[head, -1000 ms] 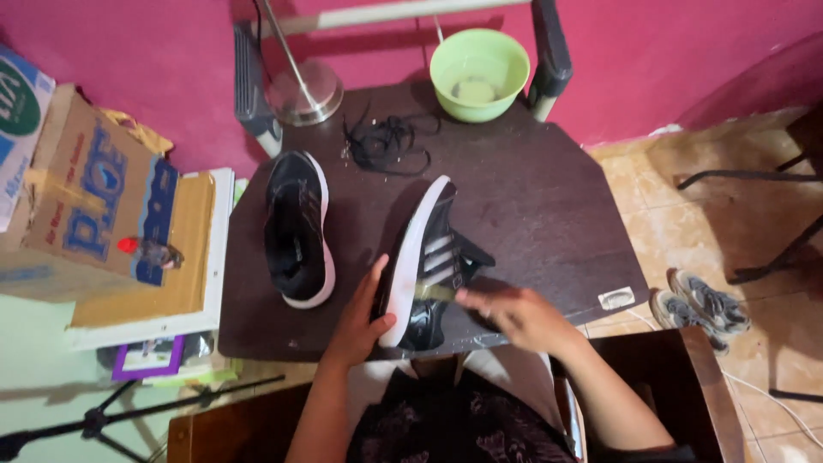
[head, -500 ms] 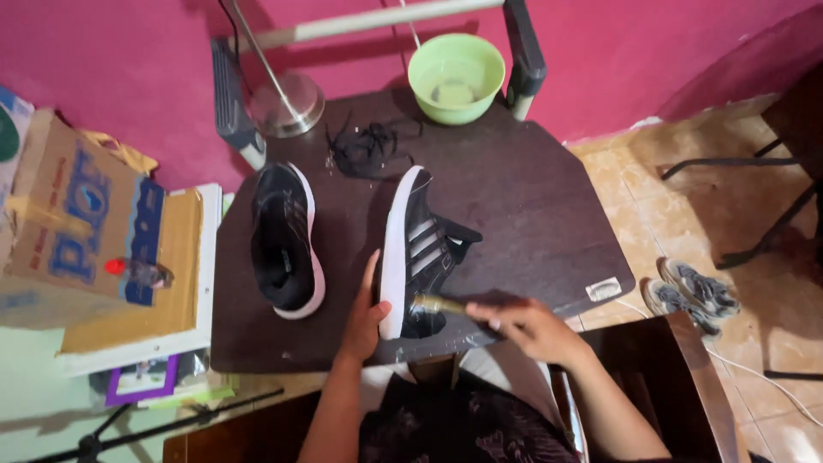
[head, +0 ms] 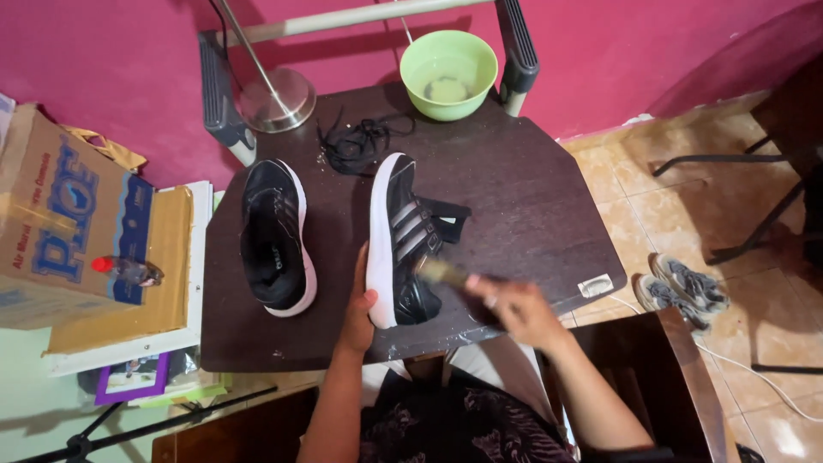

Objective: A person is cleaning or treating the white rubber sides of black sneakers using a small brush and a liquid solution.

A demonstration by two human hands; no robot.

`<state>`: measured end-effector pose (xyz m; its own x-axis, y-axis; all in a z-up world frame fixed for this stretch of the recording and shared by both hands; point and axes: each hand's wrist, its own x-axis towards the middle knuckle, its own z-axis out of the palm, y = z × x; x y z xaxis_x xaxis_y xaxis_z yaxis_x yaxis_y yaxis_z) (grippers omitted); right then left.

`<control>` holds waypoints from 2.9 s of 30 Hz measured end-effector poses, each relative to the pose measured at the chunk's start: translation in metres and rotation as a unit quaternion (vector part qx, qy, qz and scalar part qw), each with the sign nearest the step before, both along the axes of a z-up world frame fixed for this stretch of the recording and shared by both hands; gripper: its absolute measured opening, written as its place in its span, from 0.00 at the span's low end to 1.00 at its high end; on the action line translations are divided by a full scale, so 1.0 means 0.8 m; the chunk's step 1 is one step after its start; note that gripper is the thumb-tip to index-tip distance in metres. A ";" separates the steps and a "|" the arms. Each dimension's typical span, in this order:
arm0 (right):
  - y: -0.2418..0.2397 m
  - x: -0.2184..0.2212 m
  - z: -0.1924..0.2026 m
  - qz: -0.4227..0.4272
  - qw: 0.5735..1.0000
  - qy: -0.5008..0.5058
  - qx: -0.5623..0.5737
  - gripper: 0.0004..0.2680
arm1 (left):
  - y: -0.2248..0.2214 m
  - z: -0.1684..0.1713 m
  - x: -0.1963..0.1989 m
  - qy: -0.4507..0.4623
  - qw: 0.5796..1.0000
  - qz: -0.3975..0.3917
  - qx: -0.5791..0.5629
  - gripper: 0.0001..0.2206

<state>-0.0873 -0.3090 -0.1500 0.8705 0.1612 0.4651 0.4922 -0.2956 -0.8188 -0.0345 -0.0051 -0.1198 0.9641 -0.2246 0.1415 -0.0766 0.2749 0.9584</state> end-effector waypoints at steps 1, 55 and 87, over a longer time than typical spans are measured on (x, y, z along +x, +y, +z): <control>0.001 0.007 0.012 0.001 1.000 -0.001 0.001 0.06 | -0.004 -0.003 0.001 -0.001 1.000 0.001 0.001 0.43; 0.034 -0.031 -0.031 -0.246 0.954 -0.152 -0.074 0.17 | -0.138 0.079 0.028 0.256 0.810 0.124 -0.512 0.39; 0.053 -0.001 -0.028 -0.175 0.959 -0.196 -0.112 0.15 | -0.115 0.053 -0.010 0.313 0.761 0.112 -0.557 0.34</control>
<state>-0.0878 -0.2670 -0.1721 0.6556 0.0249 0.7547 0.5875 -0.6447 -0.4891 -0.0421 -0.0973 -0.0777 0.9177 -0.1212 -0.3782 0.1343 0.9909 0.0083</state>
